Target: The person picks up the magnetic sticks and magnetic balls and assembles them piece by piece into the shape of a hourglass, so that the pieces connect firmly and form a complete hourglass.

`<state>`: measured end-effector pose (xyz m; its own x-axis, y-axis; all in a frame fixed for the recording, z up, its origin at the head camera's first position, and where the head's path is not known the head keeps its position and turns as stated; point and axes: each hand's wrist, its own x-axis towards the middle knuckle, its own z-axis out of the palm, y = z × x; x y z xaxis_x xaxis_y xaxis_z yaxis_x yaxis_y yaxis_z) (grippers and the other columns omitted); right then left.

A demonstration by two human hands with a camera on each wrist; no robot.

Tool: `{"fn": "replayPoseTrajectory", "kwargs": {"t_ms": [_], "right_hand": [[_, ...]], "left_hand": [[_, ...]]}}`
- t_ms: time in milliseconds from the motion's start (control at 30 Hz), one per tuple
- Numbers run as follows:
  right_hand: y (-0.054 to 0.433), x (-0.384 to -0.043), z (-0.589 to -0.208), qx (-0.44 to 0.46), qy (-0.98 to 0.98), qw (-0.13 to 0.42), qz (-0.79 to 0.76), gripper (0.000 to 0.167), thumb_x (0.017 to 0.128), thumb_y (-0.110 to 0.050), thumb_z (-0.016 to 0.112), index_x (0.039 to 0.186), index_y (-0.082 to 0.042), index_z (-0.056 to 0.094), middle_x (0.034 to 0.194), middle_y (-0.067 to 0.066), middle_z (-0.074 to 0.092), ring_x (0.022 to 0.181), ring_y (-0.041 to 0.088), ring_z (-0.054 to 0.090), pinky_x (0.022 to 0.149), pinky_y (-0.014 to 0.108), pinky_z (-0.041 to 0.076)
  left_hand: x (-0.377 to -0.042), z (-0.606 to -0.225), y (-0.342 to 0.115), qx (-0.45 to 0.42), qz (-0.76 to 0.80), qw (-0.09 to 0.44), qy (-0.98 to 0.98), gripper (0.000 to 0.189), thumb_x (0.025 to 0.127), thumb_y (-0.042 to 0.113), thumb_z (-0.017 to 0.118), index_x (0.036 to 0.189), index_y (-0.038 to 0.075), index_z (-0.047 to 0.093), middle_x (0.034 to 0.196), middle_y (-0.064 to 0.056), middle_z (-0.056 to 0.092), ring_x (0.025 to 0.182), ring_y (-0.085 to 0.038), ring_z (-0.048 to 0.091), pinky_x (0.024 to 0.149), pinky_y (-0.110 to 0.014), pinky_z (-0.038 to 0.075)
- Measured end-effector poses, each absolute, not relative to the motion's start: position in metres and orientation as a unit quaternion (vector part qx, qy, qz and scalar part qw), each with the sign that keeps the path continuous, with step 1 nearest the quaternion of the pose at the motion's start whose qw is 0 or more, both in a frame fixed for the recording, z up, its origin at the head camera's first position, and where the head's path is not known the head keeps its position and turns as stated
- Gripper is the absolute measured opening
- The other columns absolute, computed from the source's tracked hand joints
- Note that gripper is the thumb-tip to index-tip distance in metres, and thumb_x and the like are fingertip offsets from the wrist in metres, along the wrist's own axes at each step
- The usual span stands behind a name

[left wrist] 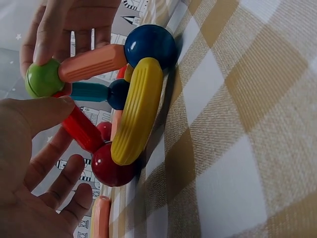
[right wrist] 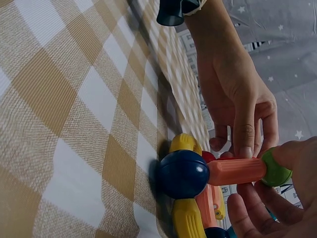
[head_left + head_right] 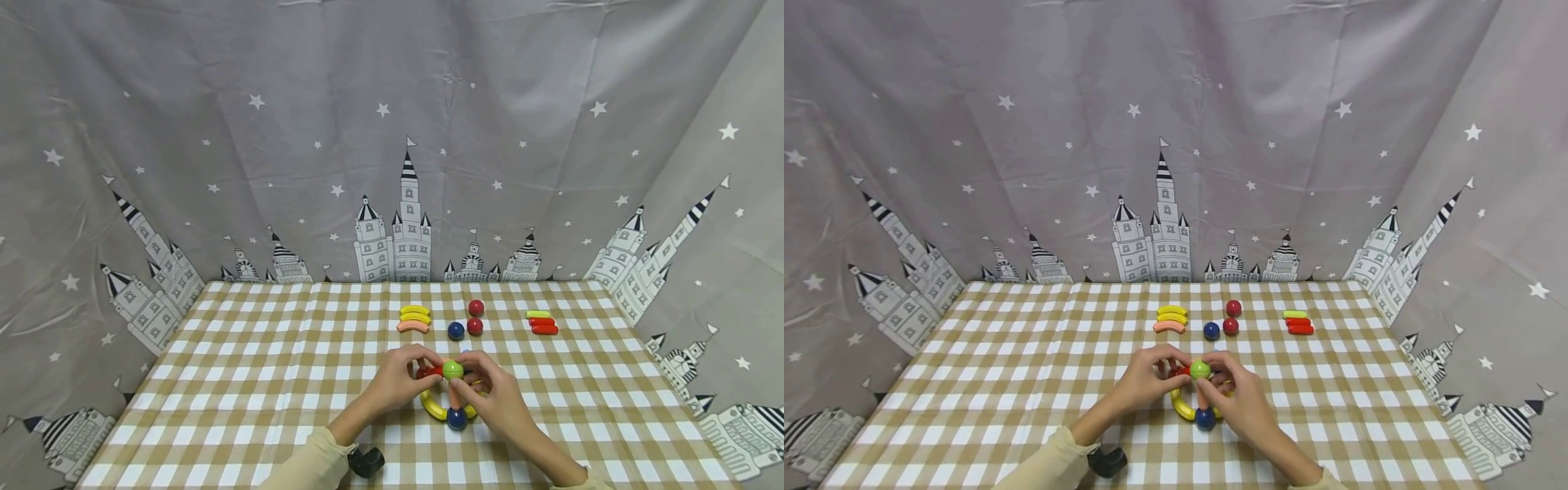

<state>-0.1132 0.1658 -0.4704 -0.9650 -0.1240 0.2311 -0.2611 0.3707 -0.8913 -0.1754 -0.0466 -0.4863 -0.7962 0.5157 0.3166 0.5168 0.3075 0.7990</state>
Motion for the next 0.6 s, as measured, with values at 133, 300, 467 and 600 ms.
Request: {"fn": "replayPoseTrajectory", "kwargs": {"t_ms": [133,300,467,600], "right_hand": [[0.165,-0.115,-0.469,0.112,-0.831,0.065,0.541,0.033,0.09,-0.008,0.079,0.12,-0.016,0.066,0.112,-0.002,0.072,0.087,0.015,0.071,0.072,0.029,0.059],[0.164,-0.116,-0.469,0.107,-0.832,0.064,0.54,0.033,0.09,-0.008,0.079,0.118,-0.018,0.066,0.11,-0.003,0.072,0.087,0.015,0.071,0.072,0.029,0.059],[0.168,-0.116,-0.468,0.11,-0.838,0.046,0.533,0.032,0.091,-0.012,0.079,0.119,-0.018,0.066,0.111,0.0,0.072,0.088,0.015,0.07,0.074,0.028,0.058],[0.176,-0.115,-0.465,0.132,-0.845,0.047,0.515,0.032,0.092,-0.015,0.078,0.122,-0.014,0.065,0.109,0.003,0.073,0.086,0.013,0.07,0.074,0.028,0.058]], "left_hand": [[-0.175,-0.486,-0.046,-0.321,-0.495,0.002,-0.808,0.015,0.09,0.014,0.081,0.103,0.019,0.076,0.092,0.001,0.072,0.08,-0.024,0.063,0.064,-0.028,0.049],[-0.175,-0.486,-0.046,-0.317,-0.487,0.001,-0.814,0.017,0.09,0.014,0.081,0.105,0.019,0.076,0.096,0.002,0.073,0.08,-0.023,0.063,0.064,-0.026,0.049],[-0.174,-0.486,-0.046,-0.308,-0.487,-0.016,-0.817,0.017,0.09,0.015,0.081,0.106,0.019,0.075,0.101,0.002,0.073,0.082,-0.022,0.064,0.065,-0.025,0.049],[-0.173,-0.486,-0.046,-0.302,-0.492,-0.027,-0.816,0.018,0.09,0.015,0.08,0.107,0.02,0.075,0.1,0.006,0.072,0.082,-0.02,0.064,0.067,-0.028,0.052]]}}
